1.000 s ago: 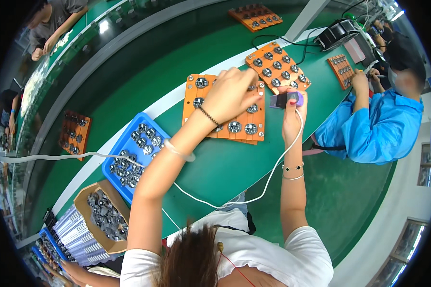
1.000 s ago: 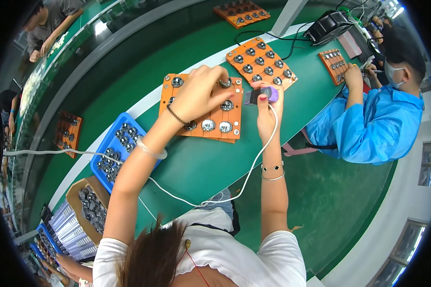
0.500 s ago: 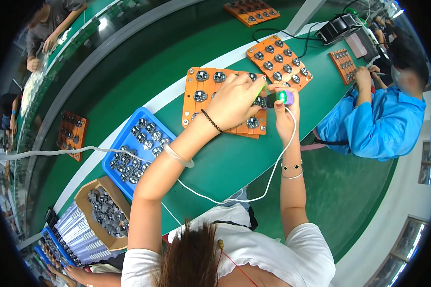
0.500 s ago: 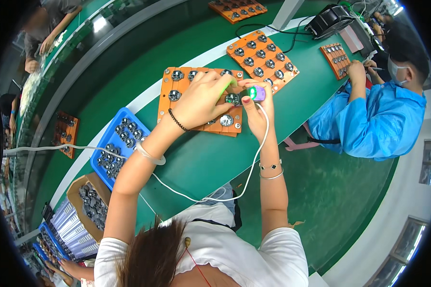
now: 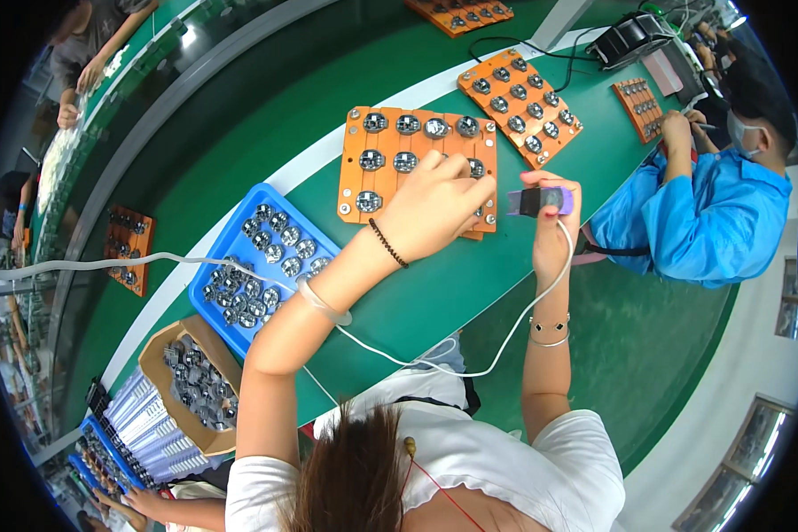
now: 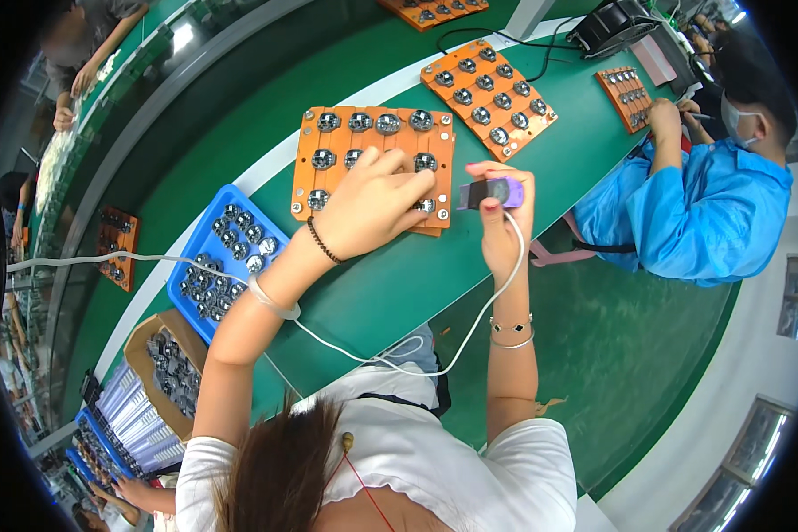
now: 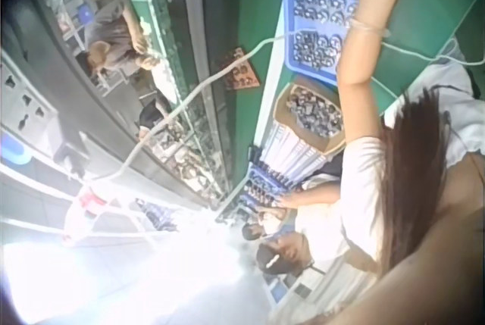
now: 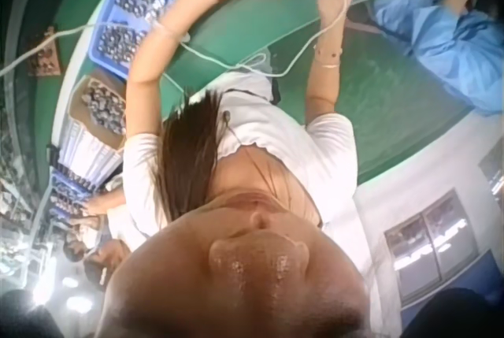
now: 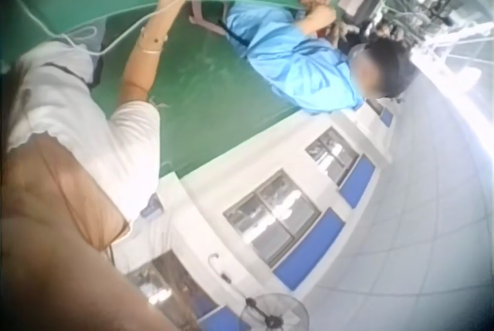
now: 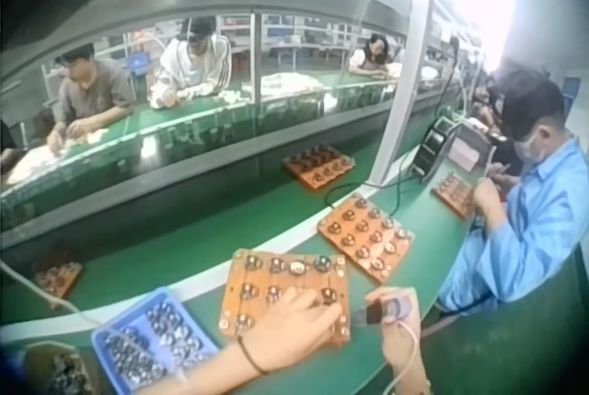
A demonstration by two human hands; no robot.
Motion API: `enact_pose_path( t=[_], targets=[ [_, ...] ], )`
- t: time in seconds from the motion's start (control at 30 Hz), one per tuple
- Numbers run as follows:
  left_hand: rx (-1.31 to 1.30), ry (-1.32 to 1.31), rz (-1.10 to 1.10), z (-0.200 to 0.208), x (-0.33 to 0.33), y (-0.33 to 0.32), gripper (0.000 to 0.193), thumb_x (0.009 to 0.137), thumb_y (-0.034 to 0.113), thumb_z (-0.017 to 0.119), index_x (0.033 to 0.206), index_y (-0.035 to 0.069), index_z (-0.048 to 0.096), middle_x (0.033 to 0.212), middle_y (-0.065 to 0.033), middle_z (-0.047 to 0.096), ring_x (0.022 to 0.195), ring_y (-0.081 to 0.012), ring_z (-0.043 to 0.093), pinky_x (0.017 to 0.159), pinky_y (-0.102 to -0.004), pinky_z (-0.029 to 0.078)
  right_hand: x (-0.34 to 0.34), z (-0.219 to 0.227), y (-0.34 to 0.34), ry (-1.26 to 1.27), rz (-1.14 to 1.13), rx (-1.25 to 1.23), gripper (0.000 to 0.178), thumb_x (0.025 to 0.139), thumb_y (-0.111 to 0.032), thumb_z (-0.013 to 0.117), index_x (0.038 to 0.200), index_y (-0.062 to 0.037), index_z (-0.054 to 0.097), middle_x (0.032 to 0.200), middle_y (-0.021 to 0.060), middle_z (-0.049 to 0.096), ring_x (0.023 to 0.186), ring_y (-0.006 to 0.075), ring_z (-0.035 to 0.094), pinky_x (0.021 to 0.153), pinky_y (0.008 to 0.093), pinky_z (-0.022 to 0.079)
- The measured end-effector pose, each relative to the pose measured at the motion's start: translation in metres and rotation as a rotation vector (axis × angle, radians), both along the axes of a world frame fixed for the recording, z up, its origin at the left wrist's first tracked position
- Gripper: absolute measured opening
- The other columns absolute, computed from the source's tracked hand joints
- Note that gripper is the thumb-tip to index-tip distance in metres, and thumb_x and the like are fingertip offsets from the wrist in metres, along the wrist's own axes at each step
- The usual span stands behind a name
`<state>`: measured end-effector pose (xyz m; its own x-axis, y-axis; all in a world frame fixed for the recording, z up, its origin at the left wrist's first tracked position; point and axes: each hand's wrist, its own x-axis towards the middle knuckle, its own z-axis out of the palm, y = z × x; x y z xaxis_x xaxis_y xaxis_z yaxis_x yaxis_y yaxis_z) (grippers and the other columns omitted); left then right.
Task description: Assembling or testing circular electronic components on boards at a manual assembly station.
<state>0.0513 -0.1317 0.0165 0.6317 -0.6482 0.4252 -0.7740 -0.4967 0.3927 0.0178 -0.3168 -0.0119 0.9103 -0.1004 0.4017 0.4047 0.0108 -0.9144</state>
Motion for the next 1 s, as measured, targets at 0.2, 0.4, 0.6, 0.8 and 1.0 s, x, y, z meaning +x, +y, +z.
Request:
enact_pose_path(
  t=[0.2, 0.4, 0.6, 0.8, 1.0],
  targets=[
    [-0.176, 0.058, -0.027, -0.002, -0.012, -0.006, 0.019, 0.071, 0.008, 0.063, 0.085, 0.007, 0.051, 0.075, -0.0019, 0.056, 0.080, -0.0177, 0.049, 0.071, -0.0313, 0.035, -0.008, -0.001, 0.017, 0.032, 0.112, -0.028, 0.047, 0.081, -0.038, 0.062, 0.100, -0.0020, 0.040, 0.106, 0.0148, 0.054, 0.097, 0.0190, 0.054, 0.084, 0.0290, 0.044],
    [-0.246, 0.019, -0.014, 0.001, -0.015, -0.006, 0.021, 0.072, 0.004, 0.063, 0.088, 0.004, 0.050, 0.078, -0.0045, 0.056, 0.079, -0.0202, 0.050, 0.070, -0.0320, 0.036, -0.008, 0.001, 0.019, -0.002, 0.102, -0.049, 0.047, 0.080, -0.040, 0.062, 0.099, -0.0024, 0.040, 0.106, 0.0146, 0.054, 0.095, 0.0190, 0.054, 0.083, 0.0286, 0.044],
    [-0.188, 0.136, 0.083, -0.015, -0.011, 0.001, 0.027, 0.071, 0.009, 0.065, 0.092, 0.003, 0.048, 0.082, -0.0063, 0.055, 0.079, -0.0240, 0.050, 0.070, -0.0322, 0.037, -0.002, -0.003, 0.011, 0.023, -0.138, 0.240, 0.050, 0.085, -0.049, 0.048, 0.101, -0.0021, 0.041, 0.106, 0.0161, 0.051, 0.095, 0.0200, 0.051, 0.085, 0.0323, 0.042],
    [-0.194, 0.068, 0.225, 0.008, 0.011, 0.026, 0.025, 0.071, 0.014, 0.066, 0.087, 0.006, 0.048, 0.083, -0.0054, 0.057, 0.081, -0.0262, 0.053, 0.074, -0.0373, 0.039, 0.012, 0.004, 0.006, -0.040, -0.076, 0.110, 0.048, 0.086, -0.047, 0.048, 0.102, -0.0027, 0.041, 0.108, 0.0171, 0.051, 0.098, 0.0210, 0.050, 0.088, 0.0340, 0.041],
    [-0.168, 0.115, 0.317, -0.012, 0.054, 0.055, 0.019, 0.072, 0.003, 0.061, 0.085, 0.006, 0.047, 0.072, -0.0060, 0.059, 0.078, -0.0254, 0.057, 0.075, -0.0355, 0.040, 0.045, 0.027, 0.039, -0.086, 0.155, 0.005, 0.041, 0.087, -0.041, 0.052, 0.101, -0.0039, 0.041, 0.109, 0.0155, 0.052, 0.094, 0.0193, 0.054, 0.073, 0.0290, 0.050]
  ],
)
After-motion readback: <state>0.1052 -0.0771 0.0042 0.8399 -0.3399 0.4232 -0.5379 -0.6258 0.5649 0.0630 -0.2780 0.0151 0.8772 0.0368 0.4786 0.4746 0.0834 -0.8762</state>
